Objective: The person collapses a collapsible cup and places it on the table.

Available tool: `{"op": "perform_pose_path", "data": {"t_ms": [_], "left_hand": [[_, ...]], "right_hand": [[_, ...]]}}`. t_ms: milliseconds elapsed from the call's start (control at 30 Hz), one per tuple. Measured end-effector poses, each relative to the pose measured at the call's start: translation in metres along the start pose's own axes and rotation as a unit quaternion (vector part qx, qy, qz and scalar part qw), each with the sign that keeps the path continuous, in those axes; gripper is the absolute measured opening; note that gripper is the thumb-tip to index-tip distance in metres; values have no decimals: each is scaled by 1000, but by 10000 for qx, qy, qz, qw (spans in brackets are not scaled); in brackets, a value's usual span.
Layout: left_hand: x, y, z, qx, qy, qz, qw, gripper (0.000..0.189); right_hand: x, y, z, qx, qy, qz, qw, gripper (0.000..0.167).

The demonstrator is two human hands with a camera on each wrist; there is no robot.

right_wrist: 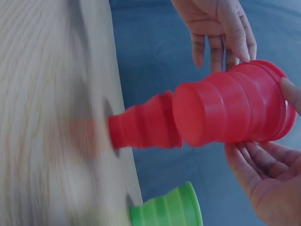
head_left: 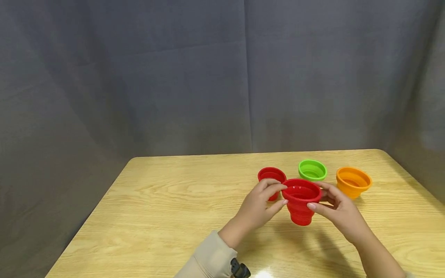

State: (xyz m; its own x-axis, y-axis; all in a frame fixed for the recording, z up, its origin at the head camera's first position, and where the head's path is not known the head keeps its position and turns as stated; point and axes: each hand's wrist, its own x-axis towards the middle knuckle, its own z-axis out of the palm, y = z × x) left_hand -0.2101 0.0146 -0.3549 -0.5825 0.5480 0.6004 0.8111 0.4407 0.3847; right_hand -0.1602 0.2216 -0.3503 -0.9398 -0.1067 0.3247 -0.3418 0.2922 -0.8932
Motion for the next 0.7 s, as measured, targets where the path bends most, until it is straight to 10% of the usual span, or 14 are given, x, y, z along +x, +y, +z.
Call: {"op": "perform_pose_path", "data": {"t_ms": [333,700], "left_hand": [[-11,-9,-13,-1286,-12,-771,9887,23],[-17,-9,-29,-3334,401,-1803,9245,13]], "right_hand": [[4,-3,16,181,-221,-30,9996,46],[9,-13,31,434,-262,-306,9982,47]]}}
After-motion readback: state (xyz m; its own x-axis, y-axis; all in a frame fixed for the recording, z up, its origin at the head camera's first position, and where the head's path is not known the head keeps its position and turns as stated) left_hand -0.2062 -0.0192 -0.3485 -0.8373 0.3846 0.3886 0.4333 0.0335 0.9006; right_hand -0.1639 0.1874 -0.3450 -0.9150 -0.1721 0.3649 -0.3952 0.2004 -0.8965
